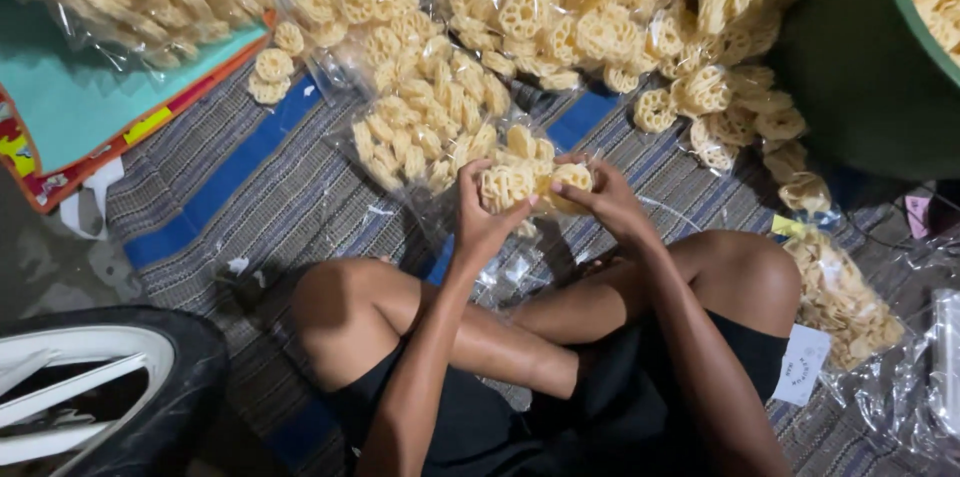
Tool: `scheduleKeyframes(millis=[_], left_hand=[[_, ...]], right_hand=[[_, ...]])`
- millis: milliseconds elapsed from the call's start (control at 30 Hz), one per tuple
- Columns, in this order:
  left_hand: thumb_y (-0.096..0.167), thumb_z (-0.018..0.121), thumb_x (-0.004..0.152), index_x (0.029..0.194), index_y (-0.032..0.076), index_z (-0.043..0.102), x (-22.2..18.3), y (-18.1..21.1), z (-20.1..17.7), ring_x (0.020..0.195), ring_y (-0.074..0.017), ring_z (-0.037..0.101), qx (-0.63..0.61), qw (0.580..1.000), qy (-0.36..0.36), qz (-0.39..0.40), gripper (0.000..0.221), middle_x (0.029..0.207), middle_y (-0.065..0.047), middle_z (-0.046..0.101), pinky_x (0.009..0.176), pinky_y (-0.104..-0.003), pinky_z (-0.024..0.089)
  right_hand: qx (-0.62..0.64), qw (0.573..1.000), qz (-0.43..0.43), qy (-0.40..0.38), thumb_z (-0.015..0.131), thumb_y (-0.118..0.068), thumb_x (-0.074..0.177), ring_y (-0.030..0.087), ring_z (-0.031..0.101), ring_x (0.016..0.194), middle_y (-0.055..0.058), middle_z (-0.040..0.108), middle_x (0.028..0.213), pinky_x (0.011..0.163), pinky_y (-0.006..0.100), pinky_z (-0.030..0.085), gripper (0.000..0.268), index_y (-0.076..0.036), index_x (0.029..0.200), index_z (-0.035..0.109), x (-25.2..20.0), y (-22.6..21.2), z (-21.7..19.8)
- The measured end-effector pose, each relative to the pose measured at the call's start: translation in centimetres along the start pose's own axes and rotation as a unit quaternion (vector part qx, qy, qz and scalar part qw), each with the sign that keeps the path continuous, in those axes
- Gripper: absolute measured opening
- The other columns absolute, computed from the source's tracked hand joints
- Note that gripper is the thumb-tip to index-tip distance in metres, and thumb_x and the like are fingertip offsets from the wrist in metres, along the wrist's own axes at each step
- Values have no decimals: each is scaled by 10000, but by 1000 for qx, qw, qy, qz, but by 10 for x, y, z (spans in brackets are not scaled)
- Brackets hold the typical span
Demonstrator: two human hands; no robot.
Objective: Packaging snacks into plastic bags and inserting labels while sitting on the floor
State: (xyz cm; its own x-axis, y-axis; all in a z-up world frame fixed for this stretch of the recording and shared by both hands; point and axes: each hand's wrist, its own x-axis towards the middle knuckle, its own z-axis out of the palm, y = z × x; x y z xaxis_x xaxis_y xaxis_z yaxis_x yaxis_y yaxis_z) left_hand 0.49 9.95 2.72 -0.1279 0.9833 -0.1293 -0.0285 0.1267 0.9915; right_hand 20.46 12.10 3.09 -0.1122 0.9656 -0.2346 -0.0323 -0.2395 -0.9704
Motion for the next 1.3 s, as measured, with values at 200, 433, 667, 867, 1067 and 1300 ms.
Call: scheduleKeyframes(millis=[200,433,667,867,1067,1300], left_hand=[[184,966,642,1302,109,537,-6,-6,-2,1256,-362,602,-67,996,-53,-27,791,1233,-256,644,1072,-462,480],[575,913,685,1489,44,368,-24,7,-15,1235,-453,571,137,971,-112,159,1106,1344,-283,523,1001,-608,526],[92,760,818,1515,15,391,-53,-47,-10,1036,-367,553,622,751,-5,223,792,1144,-210,512,872,-575,449],[185,642,843,1458,55,426,-43,-23,-28,840,-447,711,519,847,-86,74,665,907,-184,698,852,-575,501],[247,560,833,1379,187,521,-49,0,-29,741,-452,734,462,882,-69,62,551,687,-167,697,721,-566,545],[140,569,867,1391,56,479,-55,19,-26,718,-489,729,453,878,-141,64,539,706,-268,707,696,-554,564]], right_hand=[[-6,999,22,-30,821,-169,817,263,649,945,182,645,1167,811,392,578,602,14,1351,609,-5,20,-12],[-145,986,-54,60,726,-116,925,273,636,743,237,636,1041,584,376,553,472,54,1342,583,-34,-37,-48],[-294,945,69,-127,651,-206,915,413,630,863,331,636,1133,713,508,523,482,50,1323,635,-61,-44,-79],[-290,940,-23,-175,765,-212,793,392,679,811,300,718,982,704,485,526,466,108,1129,729,-67,-12,-25],[-267,958,-59,-89,885,-107,686,403,720,904,305,714,1068,745,452,595,544,29,1168,671,-83,25,14],[-515,854,-52,-52,789,-457,780,430,744,893,185,762,882,810,566,590,626,-220,1321,584,-28,118,48]])
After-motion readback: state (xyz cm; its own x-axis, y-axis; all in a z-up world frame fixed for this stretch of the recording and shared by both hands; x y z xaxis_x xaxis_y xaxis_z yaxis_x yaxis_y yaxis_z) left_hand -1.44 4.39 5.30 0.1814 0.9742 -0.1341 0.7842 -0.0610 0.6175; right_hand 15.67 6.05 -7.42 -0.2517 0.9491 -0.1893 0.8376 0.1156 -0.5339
